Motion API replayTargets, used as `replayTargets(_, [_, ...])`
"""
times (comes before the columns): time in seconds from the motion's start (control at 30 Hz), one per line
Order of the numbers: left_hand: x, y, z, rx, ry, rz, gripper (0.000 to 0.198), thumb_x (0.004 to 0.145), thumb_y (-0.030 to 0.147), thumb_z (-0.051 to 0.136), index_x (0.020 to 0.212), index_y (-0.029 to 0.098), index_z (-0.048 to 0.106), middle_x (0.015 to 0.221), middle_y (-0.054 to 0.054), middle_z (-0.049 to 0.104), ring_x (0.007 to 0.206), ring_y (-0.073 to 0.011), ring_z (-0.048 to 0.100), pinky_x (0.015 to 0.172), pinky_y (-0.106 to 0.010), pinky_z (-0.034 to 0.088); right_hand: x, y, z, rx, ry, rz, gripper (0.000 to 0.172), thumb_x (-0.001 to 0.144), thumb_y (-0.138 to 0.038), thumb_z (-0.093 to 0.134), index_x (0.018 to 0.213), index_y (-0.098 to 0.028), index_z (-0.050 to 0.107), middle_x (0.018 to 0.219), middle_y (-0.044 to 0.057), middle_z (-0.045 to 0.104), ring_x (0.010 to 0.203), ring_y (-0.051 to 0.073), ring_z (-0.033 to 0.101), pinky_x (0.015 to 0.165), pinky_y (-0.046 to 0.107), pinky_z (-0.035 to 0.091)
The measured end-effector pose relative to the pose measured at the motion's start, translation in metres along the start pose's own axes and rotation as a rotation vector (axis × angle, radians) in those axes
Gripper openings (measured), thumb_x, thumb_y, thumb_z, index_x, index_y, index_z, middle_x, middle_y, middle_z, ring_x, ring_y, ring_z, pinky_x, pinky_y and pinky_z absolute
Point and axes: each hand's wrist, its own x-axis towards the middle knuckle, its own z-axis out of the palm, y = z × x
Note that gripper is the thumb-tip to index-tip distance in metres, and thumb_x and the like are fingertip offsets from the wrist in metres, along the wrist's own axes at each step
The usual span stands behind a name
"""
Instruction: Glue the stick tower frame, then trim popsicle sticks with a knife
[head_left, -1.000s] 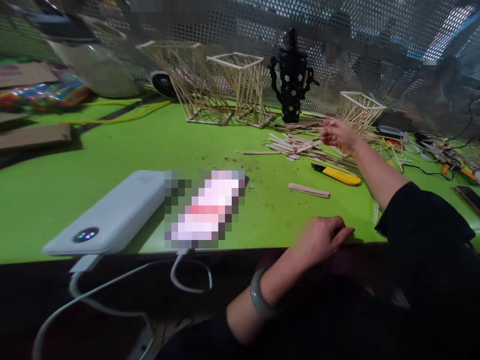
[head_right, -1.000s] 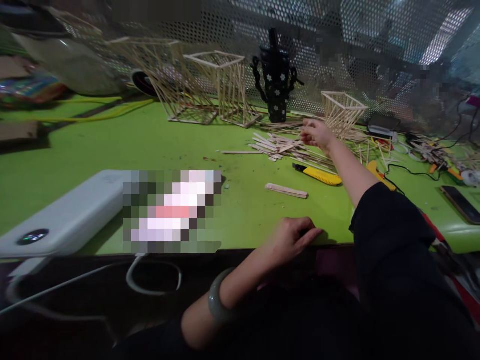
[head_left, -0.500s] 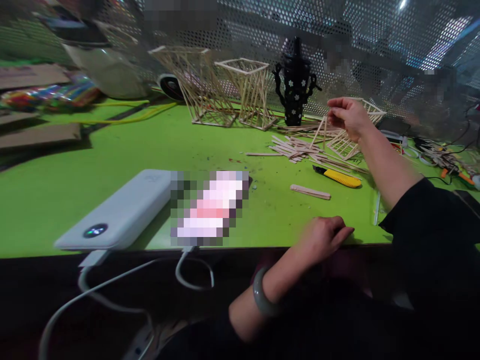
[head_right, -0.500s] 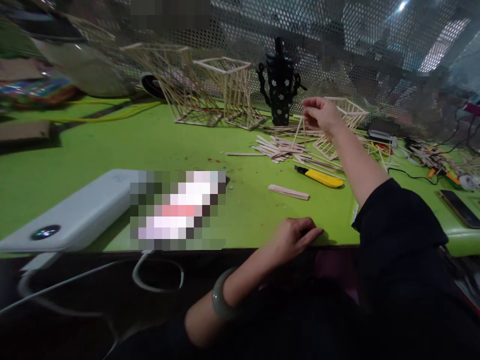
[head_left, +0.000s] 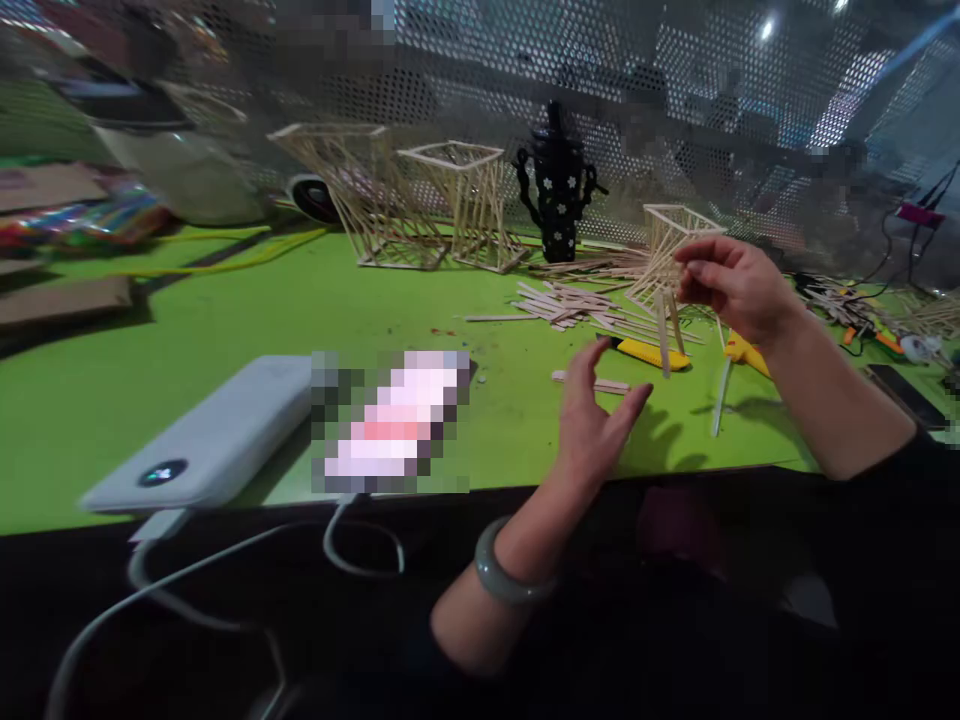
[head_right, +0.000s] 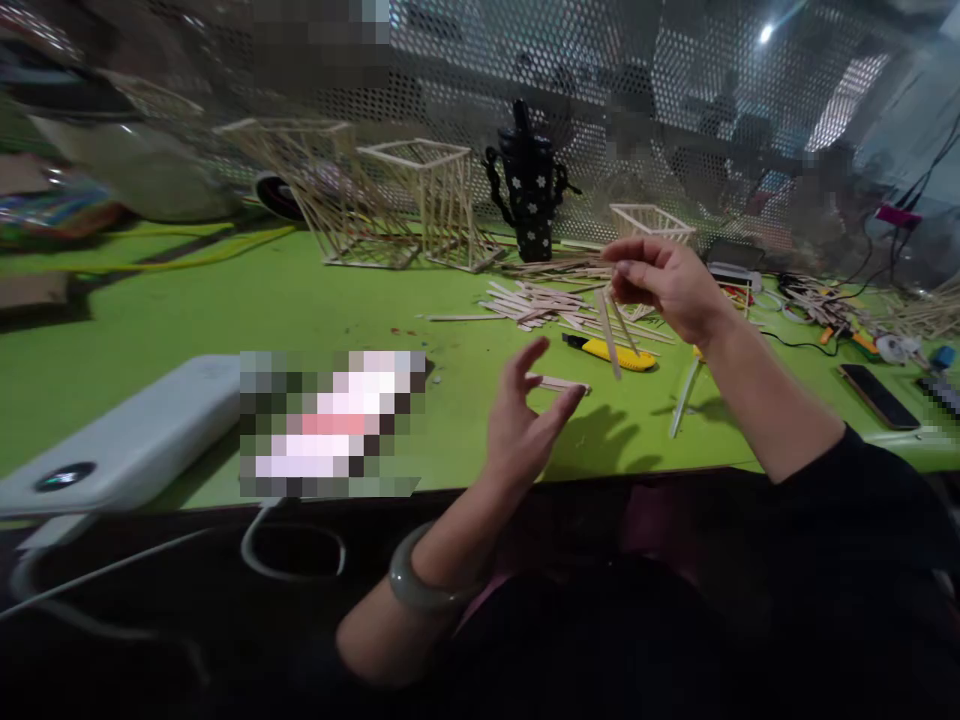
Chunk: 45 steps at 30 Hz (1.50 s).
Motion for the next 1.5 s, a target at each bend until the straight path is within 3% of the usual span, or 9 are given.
replayTargets(0.13, [0.011, 0.012, 0.017, -0.242, -0.170, -0.105, 0.076, 0.071, 0.048, 0.072, 0.135, 0.025, 0.037, 0.136, -0.012, 0.051, 0.128, -0.0263, 0.046, 0.098, -0.040, 0.042, -0.034, 0.000, 0.005, 0.044, -0.082, 0.001, 0.008, 0.078, -0.015, 0.063, 0.080, -0.022, 0.065, 0.069, -0.004, 0.060, 0.063, 0.007, 0.061, 0.067, 0.025, 0.054])
replayTargets(0.23, [0.005, 0.018, 0.026, -0.431, -0.393, -0.250, 0.051, 0.083, 0.049, 0.057, 0.123, 0.019, 0.050, 0.097, -0.007, 0.067, 0.095, -0.0184, 0.064, 0.082, -0.033, 0.049, -0.050, 0.002, 0.006, 0.090, -0.125, -0.009, 0.005, 0.078, -0.019, 0.064, 0.081, -0.022, 0.066, 0.068, -0.004, 0.059, 0.063, 0.008, 0.061, 0.066, 0.025, 0.053])
replayTargets(0.33, [-0.005, 0.023, 0.028, -0.541, -0.483, -0.374, 0.041, 0.086, 0.050, 0.050, 0.105, 0.015, 0.059, 0.062, 0.002, 0.057, 0.053, -0.0079, 0.055, 0.050, -0.021, 0.042, -0.059, 0.007, 0.004, 0.149, -0.128, -0.029, 0.005, 0.077, -0.022, 0.065, 0.082, -0.023, 0.066, 0.066, -0.004, 0.059, 0.062, 0.007, 0.060, 0.065, 0.024, 0.053])
replayTargets(0.43, [-0.011, 0.028, 0.026, -0.636, -0.473, -0.427, 0.041, 0.082, 0.053, 0.055, 0.097, 0.015, 0.061, 0.052, 0.007, 0.046, 0.037, -0.0034, 0.038, 0.036, -0.018, 0.023, -0.064, 0.015, 0.003, 0.191, -0.123, -0.038, 0.008, 0.074, -0.024, 0.068, 0.081, -0.022, 0.065, 0.065, -0.005, 0.058, 0.061, 0.007, 0.059, 0.065, 0.024, 0.052])
replayTargets(0.6, [-0.014, 0.033, 0.026, -0.690, -0.363, -0.482, 0.044, 0.075, 0.057, 0.061, 0.085, 0.014, 0.059, 0.047, 0.009, 0.043, 0.033, -0.0025, 0.028, 0.033, -0.018, 0.016, -0.070, 0.027, 0.006, 0.131, -0.185, -0.053, 0.015, 0.071, -0.029, 0.068, 0.080, -0.018, 0.063, 0.063, -0.004, 0.058, 0.059, 0.008, 0.056, 0.063, 0.027, 0.049])
replayTargets(0.8, [-0.017, 0.033, 0.019, -0.648, -0.444, -0.546, 0.040, 0.078, 0.052, 0.060, 0.088, 0.014, 0.060, 0.046, 0.008, 0.046, 0.032, -0.0025, 0.030, 0.034, -0.017, 0.018, -0.076, 0.019, 0.001, -0.420, -0.122, -0.229, 0.021, 0.082, -0.031, 0.057, 0.093, -0.016, 0.066, 0.067, -0.002, 0.058, 0.061, 0.010, 0.051, 0.062, 0.026, 0.042])
replayTargets(0.97, [-0.017, 0.031, 0.011, -0.600, -0.557, -0.568, 0.044, 0.083, 0.054, 0.053, 0.099, 0.014, 0.062, 0.056, 0.004, 0.055, 0.037, -0.0053, 0.046, 0.034, -0.018, 0.026, -0.076, 0.017, -0.002, -0.891, -0.258, -0.485, 0.026, 0.086, -0.029, 0.056, 0.102, -0.012, 0.066, 0.077, 0.004, 0.062, 0.073, 0.015, 0.054, 0.070, 0.028, 0.039])
replayTargets(1.3, [-0.023, 0.031, 0.011, -0.516, -0.428, -0.590, 0.033, 0.091, 0.038, 0.046, 0.102, 0.011, 0.062, 0.050, 0.007, 0.045, 0.033, -0.0028, 0.032, 0.034, -0.018, 0.022, -0.067, 0.039, 0.001, -1.189, -0.296, -0.682, 0.028, 0.094, -0.026, 0.040, 0.096, -0.013, 0.064, 0.086, 0.010, 0.065, 0.082, 0.020, 0.055, 0.074, 0.031, 0.040])
replayTargets(1.5, [-0.023, 0.029, 0.009, -0.304, -0.453, -0.502, 0.025, 0.093, 0.030, 0.042, 0.099, 0.012, 0.059, 0.050, 0.008, 0.043, 0.034, -0.0040, 0.035, 0.037, -0.019, 0.025, -0.073, 0.044, 0.007, -1.352, -0.332, -0.598, 0.025, 0.092, -0.018, 0.036, 0.092, -0.012, 0.060, 0.082, 0.010, 0.064, 0.074, 0.018, 0.054, 0.066, 0.029, 0.037])
